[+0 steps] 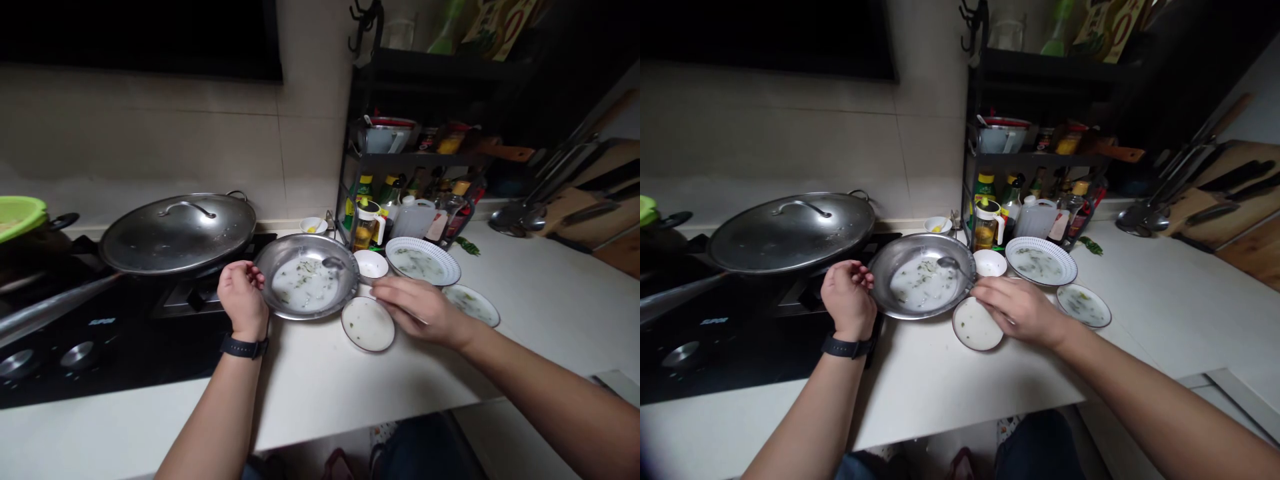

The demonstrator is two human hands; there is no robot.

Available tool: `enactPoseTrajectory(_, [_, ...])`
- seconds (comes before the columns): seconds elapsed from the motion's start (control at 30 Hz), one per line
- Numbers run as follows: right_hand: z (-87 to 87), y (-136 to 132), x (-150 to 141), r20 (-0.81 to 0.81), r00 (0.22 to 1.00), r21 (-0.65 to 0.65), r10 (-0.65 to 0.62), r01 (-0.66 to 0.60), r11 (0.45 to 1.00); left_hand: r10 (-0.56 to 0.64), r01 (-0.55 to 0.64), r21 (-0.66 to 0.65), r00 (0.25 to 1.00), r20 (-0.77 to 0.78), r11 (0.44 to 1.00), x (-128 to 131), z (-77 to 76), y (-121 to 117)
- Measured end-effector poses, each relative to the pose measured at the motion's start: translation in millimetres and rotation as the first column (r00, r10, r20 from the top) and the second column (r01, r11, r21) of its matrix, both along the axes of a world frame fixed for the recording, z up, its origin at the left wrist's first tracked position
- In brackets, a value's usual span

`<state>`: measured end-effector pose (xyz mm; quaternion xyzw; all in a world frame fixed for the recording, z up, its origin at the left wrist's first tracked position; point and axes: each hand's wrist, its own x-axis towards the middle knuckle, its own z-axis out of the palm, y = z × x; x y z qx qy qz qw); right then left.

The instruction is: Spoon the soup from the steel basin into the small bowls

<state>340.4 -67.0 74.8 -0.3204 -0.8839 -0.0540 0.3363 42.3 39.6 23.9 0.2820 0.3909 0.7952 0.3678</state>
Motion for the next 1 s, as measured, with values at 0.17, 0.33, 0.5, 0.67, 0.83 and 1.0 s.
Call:
enactPoseTrajectory(0.17, [0.3,11.8,36.6,-0.098,0.956,-0.027,-0.276,0.275,0.961,-0.006,0.006,-0.001,1.000,-0.010,1.000,0.6,-0.2,-0.5])
enactPoseTrajectory(0.33, [-19.8,34.6,60.3,-0.110,0.902,-0.214,-0.417,0.388,0.896,0.000,0.000,-0.003,1.000,-0.008,1.000,0.6,-1.1,0.3])
enactPoseTrajectory(0.5, [-35.3,33.2,68.2,-0.322,0.755,-0.466,-0.571,0.399,0.790,-0.008,0.008,0.002,1.000,-0.013,1.000,0.9,-2.3,0.5])
enactPoseTrajectory(0.67, [-30.2,42.3,62.8,-0.576,0.311,-0.757,-0.756,0.146,0.637,-0.011,0.011,-0.004,1.000,-0.004,1.000,1.2,-1.7,-0.6])
enactPoseTrajectory(0.83, [-18.6,52.1,68.3,-0.594,0.060,-0.805,-0.803,-0.029,0.593,-0.005,0.005,-0.004,1.000,0.000,1.000,1.1,-1.4,0.2])
enactPoseTrajectory(1.0, [1.0,44.6,76.0,-0.656,0.092,-0.749,-0.749,0.041,0.661,-0.009,0.009,0.002,1.000,-0.013,1.000,1.3,-2.3,0.9])
